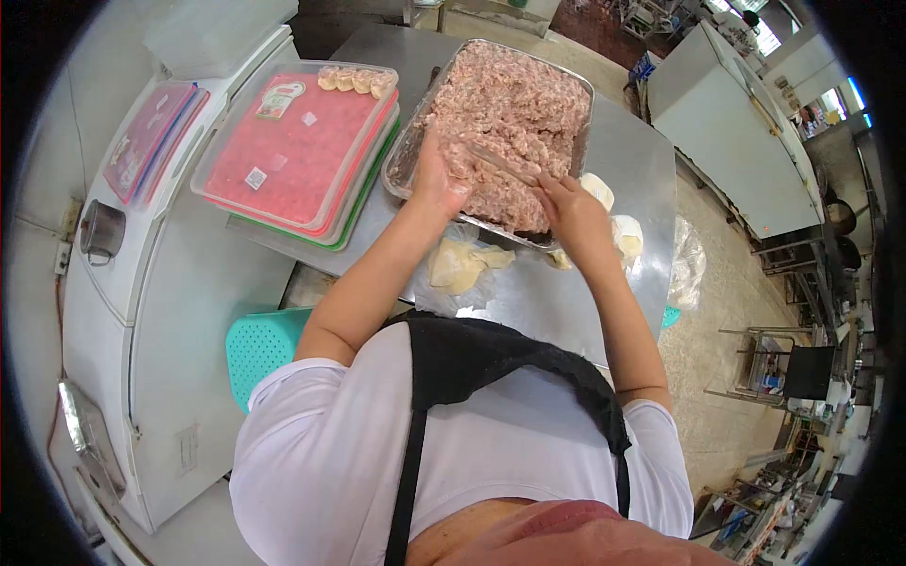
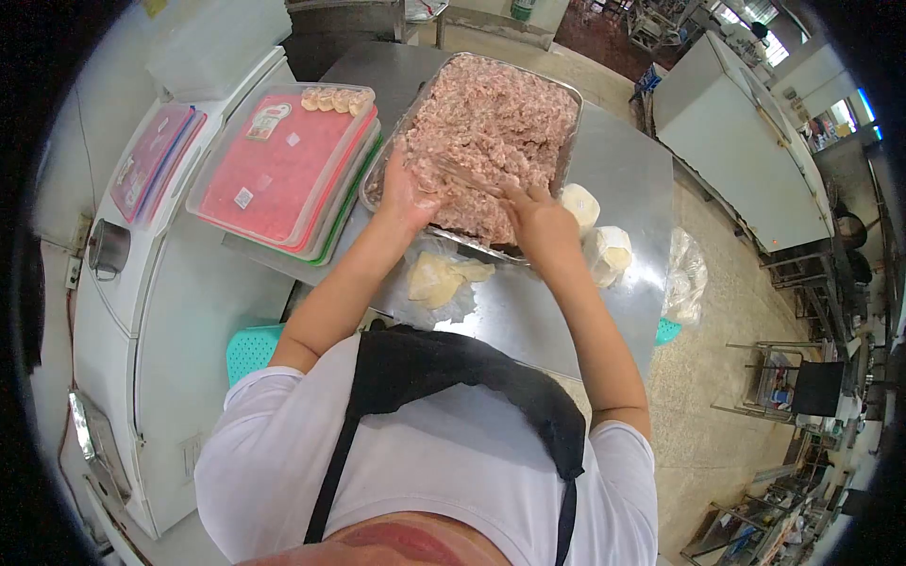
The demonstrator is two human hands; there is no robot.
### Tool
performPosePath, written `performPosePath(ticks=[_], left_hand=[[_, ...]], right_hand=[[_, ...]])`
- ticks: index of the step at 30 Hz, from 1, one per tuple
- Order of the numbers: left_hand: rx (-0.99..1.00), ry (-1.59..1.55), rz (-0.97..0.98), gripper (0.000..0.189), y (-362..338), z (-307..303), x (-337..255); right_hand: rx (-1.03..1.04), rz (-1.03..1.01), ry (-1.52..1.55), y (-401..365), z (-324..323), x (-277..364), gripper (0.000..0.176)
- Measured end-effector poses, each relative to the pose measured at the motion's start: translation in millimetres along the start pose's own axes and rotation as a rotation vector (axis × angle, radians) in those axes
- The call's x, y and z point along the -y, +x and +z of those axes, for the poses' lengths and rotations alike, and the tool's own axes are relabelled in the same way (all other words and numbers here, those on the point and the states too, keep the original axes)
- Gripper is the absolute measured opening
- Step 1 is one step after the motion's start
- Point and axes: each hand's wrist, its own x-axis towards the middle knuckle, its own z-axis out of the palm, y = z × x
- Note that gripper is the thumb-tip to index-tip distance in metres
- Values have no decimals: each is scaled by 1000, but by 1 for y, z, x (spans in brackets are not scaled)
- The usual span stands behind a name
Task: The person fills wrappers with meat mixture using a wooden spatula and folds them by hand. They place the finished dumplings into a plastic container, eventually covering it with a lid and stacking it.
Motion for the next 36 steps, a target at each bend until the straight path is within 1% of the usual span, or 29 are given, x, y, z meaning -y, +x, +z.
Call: performPosePath(ticks=[1,3,4,6,7,8,10,11,12,13,14,15,16,18,19,21,22,24,25,26,27,28,29,30,31,32,33,34,36], left_hand=[[-6,4,-1,66,9,-2,6],[-54,-57,117,61,24,-5,19],[-56,-52,122,61,26,-12,18],[13,-122,-17,58,29,-25,3],[-6,-159,-121,49,5,2,-8],[-6,-155,-115,49,7,1,-9],[225,328,-105,41,5,11,-10],[182,458,-63,61,-7,19,-11],[178,460,-57,61,-8,24,-11],[259,774,151,66,-9,27,-10],[333,1086,364,71,-9,27,-10],[397,1517,699,75,-5,25,-18],[383,1522,702,75,-5,22,-20],[99,1535,127,69,-5,21,-25],[91,1535,125,69,3,13,-27],[522,1632,61,60,27,-9,-33],[513,1630,61,60,17,4,-34],[556,1855,120,51,-1,27,-35],[548,1857,116,51,1,21,-32],[358,1739,37,50,5,11,-28],[174,1612,-35,49,7,6,-26],[167,1614,-32,49,6,10,-25],[96,1539,-16,47,2,15,-24],[26,1463,0,44,0,17,-24],[16,1461,4,44,10,2,-24],[164,1493,17,46,28,-24,-24],[319,1520,20,47,36,-41,-22],[323,1517,12,47,32,-43,-21],[103,1660,150,49,21,-39,-27]], right_hand=[[3,2,6,0,6,-8,24],[32,-102,126,-1,24,-27,26],[31,-105,131,-1,19,-33,26],[84,-62,335,6,0,-48,29],[55,3,489,6,-7,-52,33],[54,-1,493,6,-13,-53,33],[186,192,610,7,-23,-55,35],[185,186,614,9,-27,-57,35],[320,215,572,11,-30,-59,35],[458,242,528,13,-32,-59,35],[465,232,531,13,-34,-59,35],[428,153,587,12,-37,-58,34],[390,75,643,12,-38,-58,33],[356,-5,662,13,-25,-55,32],[314,-74,676,13,-16,-56,31],[338,-120,706,13,7,-67,30],[358,-167,732,14,17,-72,29],[423,-163,683,25,27,-88,27],[481,-152,633,27,29,-93,25],[485,-155,639,27,31,-97,25],[331,-169,422,30,22,-94,24],[174,-184,205,34,13,-90,23],[81,-127,189,31,8,-77,23],[83,-136,192,27,12,-70,23],[81,-189,245,22,21,-65,25],[80,-236,300,17,34,-65,26],[139,-206,237,19,71,-92,26],[143,-199,237,19,67,-103,26],[330,-15,91,30,51,-112,26]])
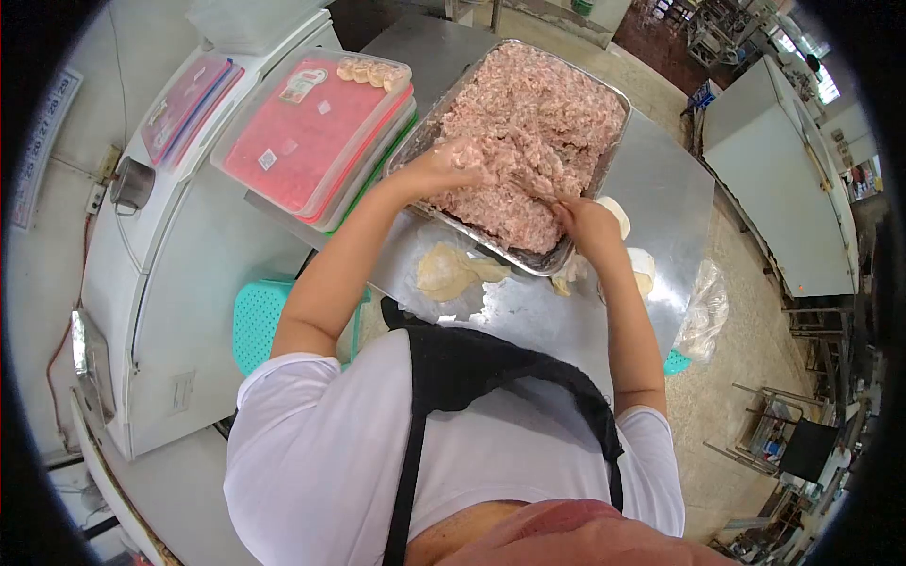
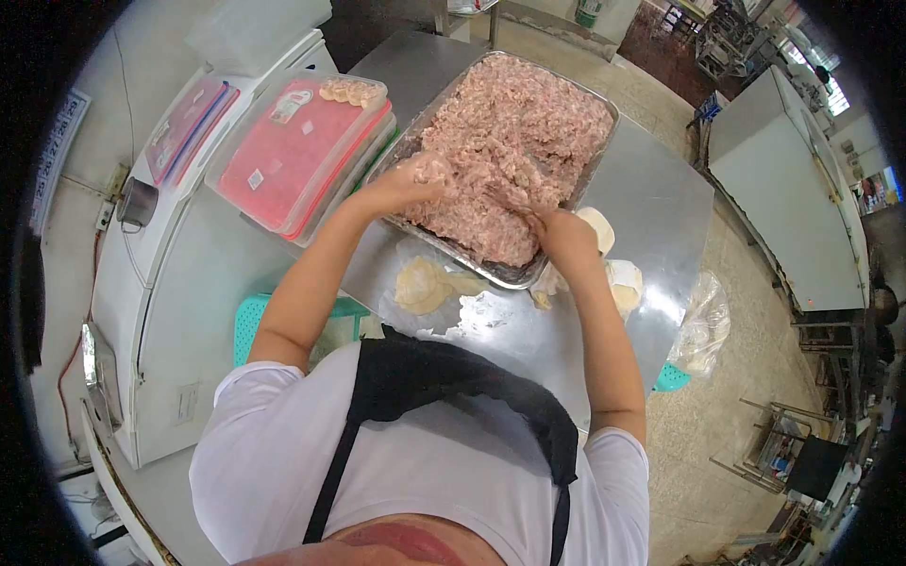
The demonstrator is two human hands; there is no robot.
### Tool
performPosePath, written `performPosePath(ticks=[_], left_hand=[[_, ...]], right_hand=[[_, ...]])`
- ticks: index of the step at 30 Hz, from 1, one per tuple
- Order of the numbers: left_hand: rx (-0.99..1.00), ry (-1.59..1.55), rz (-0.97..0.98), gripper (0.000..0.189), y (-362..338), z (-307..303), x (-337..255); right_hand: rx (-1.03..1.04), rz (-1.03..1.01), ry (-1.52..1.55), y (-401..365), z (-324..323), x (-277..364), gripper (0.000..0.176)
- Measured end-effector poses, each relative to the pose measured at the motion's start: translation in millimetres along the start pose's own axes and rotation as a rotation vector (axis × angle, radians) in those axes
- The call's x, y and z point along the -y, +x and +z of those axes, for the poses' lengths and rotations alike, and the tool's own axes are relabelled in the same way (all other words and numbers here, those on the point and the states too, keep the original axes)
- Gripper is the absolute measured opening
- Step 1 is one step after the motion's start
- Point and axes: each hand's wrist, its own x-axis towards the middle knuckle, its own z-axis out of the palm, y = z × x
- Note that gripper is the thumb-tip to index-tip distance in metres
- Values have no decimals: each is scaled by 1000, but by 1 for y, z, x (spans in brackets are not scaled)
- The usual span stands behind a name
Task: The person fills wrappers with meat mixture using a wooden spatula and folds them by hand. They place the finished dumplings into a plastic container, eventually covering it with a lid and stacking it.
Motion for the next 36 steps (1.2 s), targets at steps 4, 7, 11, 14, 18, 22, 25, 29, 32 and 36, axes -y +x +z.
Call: performPosePath(ticks=[4,7,11,14,18,22,25,29,32,36], left_hand=[[76,-113,146,52,-21,-20,-59],[-167,159,491,46,-21,-19,-59],[267,218,330,46,-6,-21,-62],[164,186,267,46,-13,-17,-50],[155,15,186,49,-12,-17,-40],[162,185,133,46,-16,-27,-24],[141,-89,254,48,-34,-46,-44],[86,-77,551,41,-35,-63,-53],[-17,124,493,39,-46,-84,-57],[135,34,227,46,-53,-135,-41]], right_hand=[[12,103,369,-26,-52,22,28],[15,-64,554,-28,-43,40,30],[47,-138,541,-23,-32,47,28],[-2,-134,328,-22,-43,49,28],[-292,-212,158,-29,-12,67,24],[32,103,-268,-28,-11,44,25],[-19,209,29,-46,-29,49,28],[-212,-7,548,-54,-51,112,30],[-174,-92,358,-40,-47,153,30],[-297,-172,243,-31,-70,184,29]])
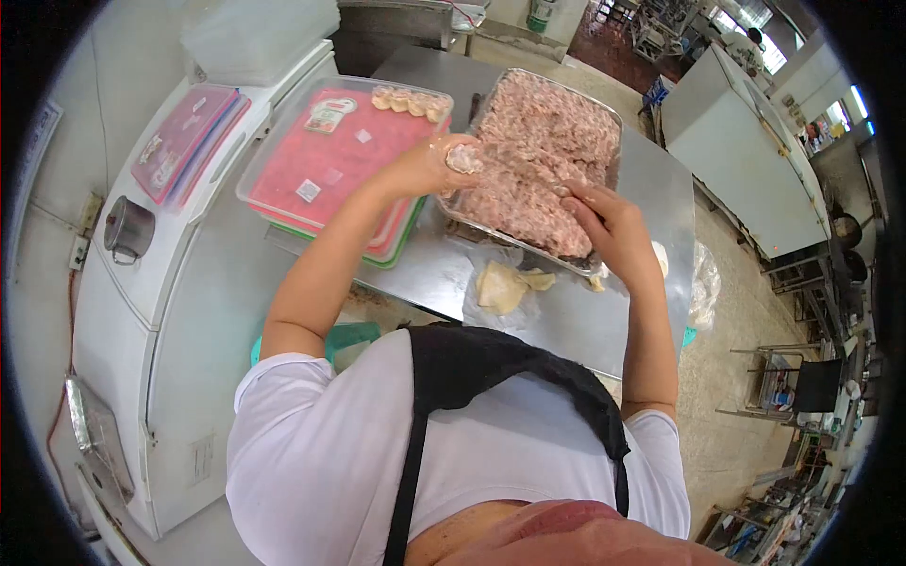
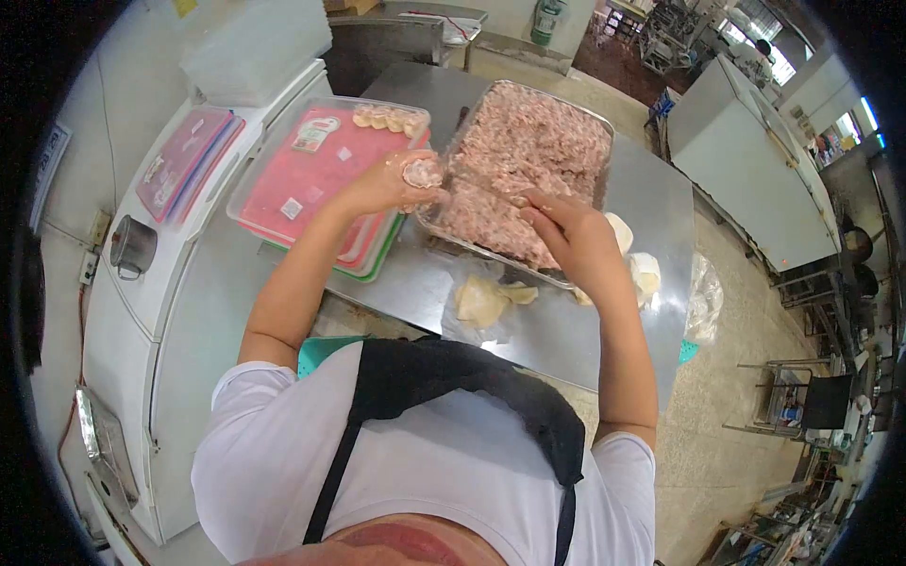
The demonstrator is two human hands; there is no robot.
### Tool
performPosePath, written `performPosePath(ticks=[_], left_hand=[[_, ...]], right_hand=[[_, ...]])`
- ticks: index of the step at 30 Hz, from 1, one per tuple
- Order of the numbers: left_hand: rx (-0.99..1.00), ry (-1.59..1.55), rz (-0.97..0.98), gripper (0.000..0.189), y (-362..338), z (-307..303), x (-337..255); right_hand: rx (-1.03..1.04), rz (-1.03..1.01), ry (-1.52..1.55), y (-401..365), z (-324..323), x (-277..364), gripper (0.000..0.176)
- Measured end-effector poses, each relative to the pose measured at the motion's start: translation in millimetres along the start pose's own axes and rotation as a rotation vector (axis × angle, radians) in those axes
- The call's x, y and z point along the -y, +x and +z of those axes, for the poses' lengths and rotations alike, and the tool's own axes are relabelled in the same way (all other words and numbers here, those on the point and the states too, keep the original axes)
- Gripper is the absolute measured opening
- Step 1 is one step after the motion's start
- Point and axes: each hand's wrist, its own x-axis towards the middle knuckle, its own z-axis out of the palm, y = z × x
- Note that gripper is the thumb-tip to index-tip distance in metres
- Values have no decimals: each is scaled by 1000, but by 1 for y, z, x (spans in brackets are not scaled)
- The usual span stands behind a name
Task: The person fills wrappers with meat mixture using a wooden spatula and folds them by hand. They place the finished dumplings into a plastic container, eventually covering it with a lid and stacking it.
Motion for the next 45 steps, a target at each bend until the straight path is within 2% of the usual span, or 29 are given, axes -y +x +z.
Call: performPosePath(ticks=[1,2,4,5,6,7,8,10,11,12,13,14,15,16,17,19,22,24,25,27,29,30,32,34,37,39,41,43,45], left_hand=[[95,-80,-93,49,-5,-13,5],[91,-80,-94,49,-10,-24,9],[-24,157,96,51,-19,-49,19],[-30,156,95,51,-18,-64,36],[-46,178,5,52,-10,-82,62],[-61,199,-85,54,-4,-99,88],[-63,200,-83,54,0,-115,111],[-105,462,109,52,6,-144,143],[-101,461,115,52,11,-155,152],[-152,472,-8,54,15,-166,154],[-201,481,-133,56,19,-173,157],[-194,479,-127,56,24,-177,159],[-242,480,-151,65,30,-178,162],[-291,479,-175,75,37,-180,167],[-285,476,-169,75,45,-180,173],[-233,412,-176,91,59,-172,187],[-249,510,-125,96,74,-160,190],[-241,559,-118,96,85,-157,196],[-243,614,-108,97,89,-154,200],[-187,598,-136,96,82,-157,181],[-86,659,-198,90,79,-161,168],[-87,660,-206,90,72,-159,155],[-4,659,-88,80,42,-144,114],[6,554,133,64,4,-110,64],[219,173,296,48,-42,-37,17],[345,80,338,41,-57,14,20],[410,48,248,38,-67,68,43],[419,23,171,37,-72,118,68],[352,52,296,40,-75,160,92]], right_hand=[[-26,-3,49,4,3,15,29],[-24,-7,48,8,11,24,29],[-7,44,22,15,29,38,28],[-76,42,76,18,44,36,29],[-74,37,75,21,53,37,29],[-64,129,124,23,58,37,30],[-56,222,173,24,63,36,30],[-74,281,189,19,75,27,31],[-113,277,219,16,80,24,31],[-153,275,249,12,84,23,31],[-159,282,246,7,88,22,31],[-142,395,376,1,90,21,31],[-125,506,506,-4,93,20,32],[-131,513,503,-11,97,16,32],[-158,534,489,-17,101,10,31],[-184,562,469,-17,101,12,32],[-227,701,453,-17,93,12,32],[-113,612,269,-5,88,-1,36],[-87,562,85,5,88,-9,36],[-27,278,-406,25,91,-43,35],[120,210,-692,52,87,-49,32],[137,171,-746,66,86,-53,31],[198,104,-873,96,88,-64,27],[211,9,-968,125,96,-74,24],[181,-119,-1004,161,115,-83,21],[177,-174,-1022,178,133,-84,19],[355,-280,-1100,185,154,-87,17],[378,-339,-1086,187,153,-86,16],[406,-398,-1076,184,156,-87,16]])
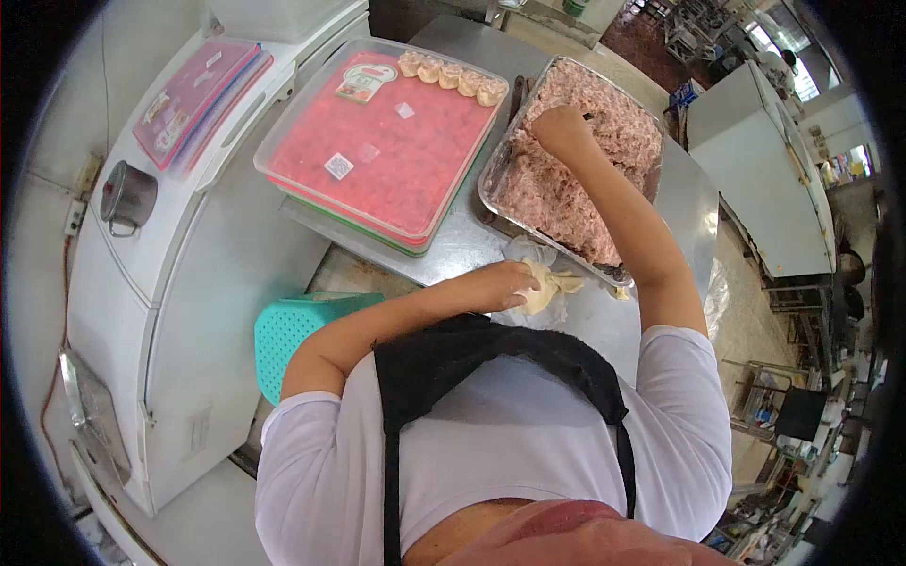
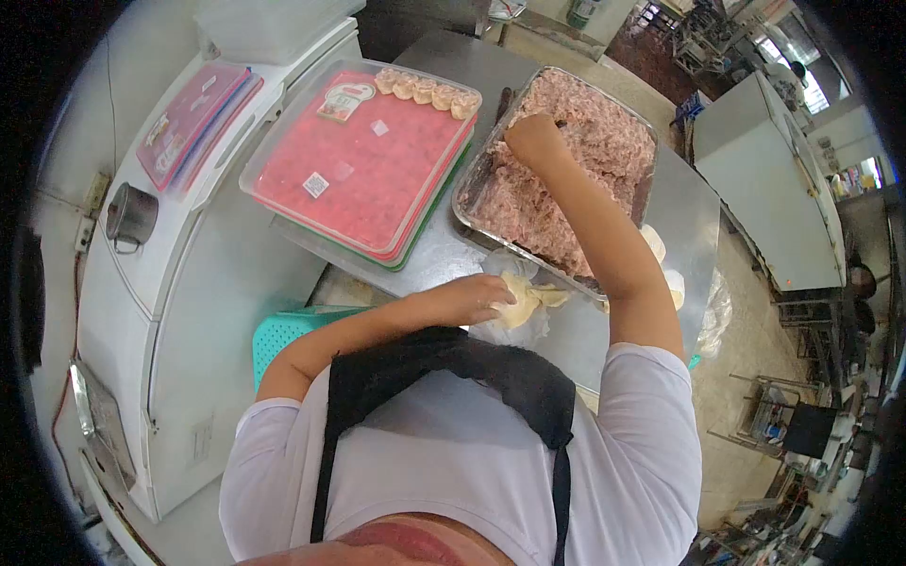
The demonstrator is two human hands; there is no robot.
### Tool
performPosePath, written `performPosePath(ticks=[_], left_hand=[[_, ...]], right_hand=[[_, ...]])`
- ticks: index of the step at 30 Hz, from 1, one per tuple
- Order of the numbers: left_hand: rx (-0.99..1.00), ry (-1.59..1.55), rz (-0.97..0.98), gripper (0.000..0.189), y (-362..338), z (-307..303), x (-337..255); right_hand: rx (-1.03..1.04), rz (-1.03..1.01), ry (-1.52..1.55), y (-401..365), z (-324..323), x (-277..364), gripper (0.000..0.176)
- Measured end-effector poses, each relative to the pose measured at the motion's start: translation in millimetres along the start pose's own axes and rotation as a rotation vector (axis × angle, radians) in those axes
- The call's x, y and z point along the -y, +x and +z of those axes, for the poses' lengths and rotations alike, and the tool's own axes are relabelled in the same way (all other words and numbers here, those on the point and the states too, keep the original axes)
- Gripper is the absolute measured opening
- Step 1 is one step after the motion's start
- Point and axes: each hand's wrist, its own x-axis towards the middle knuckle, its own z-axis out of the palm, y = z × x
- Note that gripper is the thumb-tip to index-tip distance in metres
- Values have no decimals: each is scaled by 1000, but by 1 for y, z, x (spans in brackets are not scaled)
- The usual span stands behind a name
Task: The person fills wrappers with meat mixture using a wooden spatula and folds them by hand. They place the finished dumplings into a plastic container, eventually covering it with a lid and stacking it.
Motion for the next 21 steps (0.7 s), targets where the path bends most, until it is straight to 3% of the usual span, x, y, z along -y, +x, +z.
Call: performPosePath(ticks=[3,6,13,15,18,21], left_hand=[[-141,118,104,38,5,25,6],[-134,283,76,36,7,25,3],[-52,109,73,20,16,11,22],[-157,26,86,20,14,3,23],[-148,10,79,21,11,-12,23],[-216,0,58,18,14,-16,23]], right_hand=[[-37,-18,-35,-1,-2,9,15],[74,-86,20,-10,-21,20,15],[-1,-86,107,-41,-38,47,14],[-54,-60,155,-49,-41,56,14],[63,-48,165,-61,-51,67,14],[0,-56,171,-78,-47,77,14]])
